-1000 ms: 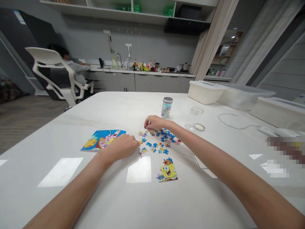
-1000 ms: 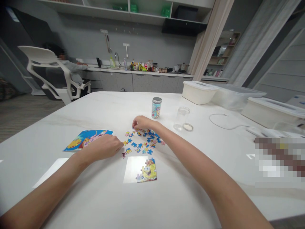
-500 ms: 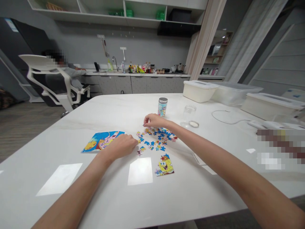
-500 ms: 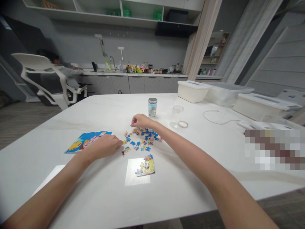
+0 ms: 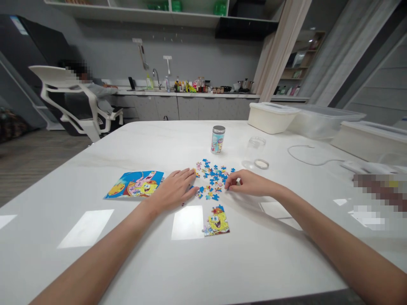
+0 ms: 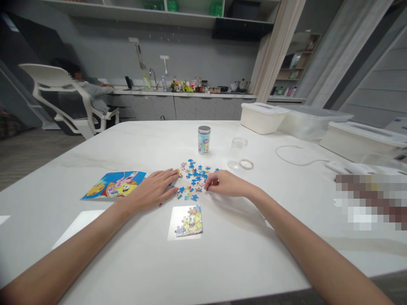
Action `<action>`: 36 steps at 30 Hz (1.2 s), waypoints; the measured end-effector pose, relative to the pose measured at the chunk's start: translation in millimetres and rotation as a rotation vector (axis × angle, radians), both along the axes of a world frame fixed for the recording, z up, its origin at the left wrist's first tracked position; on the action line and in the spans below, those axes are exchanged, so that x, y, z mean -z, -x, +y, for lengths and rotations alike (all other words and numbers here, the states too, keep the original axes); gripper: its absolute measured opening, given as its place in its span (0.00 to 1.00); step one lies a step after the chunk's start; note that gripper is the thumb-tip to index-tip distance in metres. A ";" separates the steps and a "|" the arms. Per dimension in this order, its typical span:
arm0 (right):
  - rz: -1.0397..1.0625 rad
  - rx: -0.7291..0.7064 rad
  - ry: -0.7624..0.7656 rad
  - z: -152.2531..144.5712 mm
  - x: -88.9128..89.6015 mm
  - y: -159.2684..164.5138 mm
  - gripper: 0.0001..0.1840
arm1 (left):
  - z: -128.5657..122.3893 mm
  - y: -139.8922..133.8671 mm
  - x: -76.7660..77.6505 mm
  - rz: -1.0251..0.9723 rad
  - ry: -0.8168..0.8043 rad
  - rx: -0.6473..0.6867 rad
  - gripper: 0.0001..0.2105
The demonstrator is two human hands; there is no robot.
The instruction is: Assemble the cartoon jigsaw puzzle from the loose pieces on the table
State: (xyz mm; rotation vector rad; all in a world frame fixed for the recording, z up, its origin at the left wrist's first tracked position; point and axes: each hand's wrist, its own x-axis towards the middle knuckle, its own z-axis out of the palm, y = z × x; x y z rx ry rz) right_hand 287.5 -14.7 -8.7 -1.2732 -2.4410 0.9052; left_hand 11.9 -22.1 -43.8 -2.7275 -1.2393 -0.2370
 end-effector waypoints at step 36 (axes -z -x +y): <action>-0.134 -0.169 -0.493 14.8 26.4 -10.8 0.18 | -5.5 2.5 -1.8 0.000 -0.073 0.010 0.22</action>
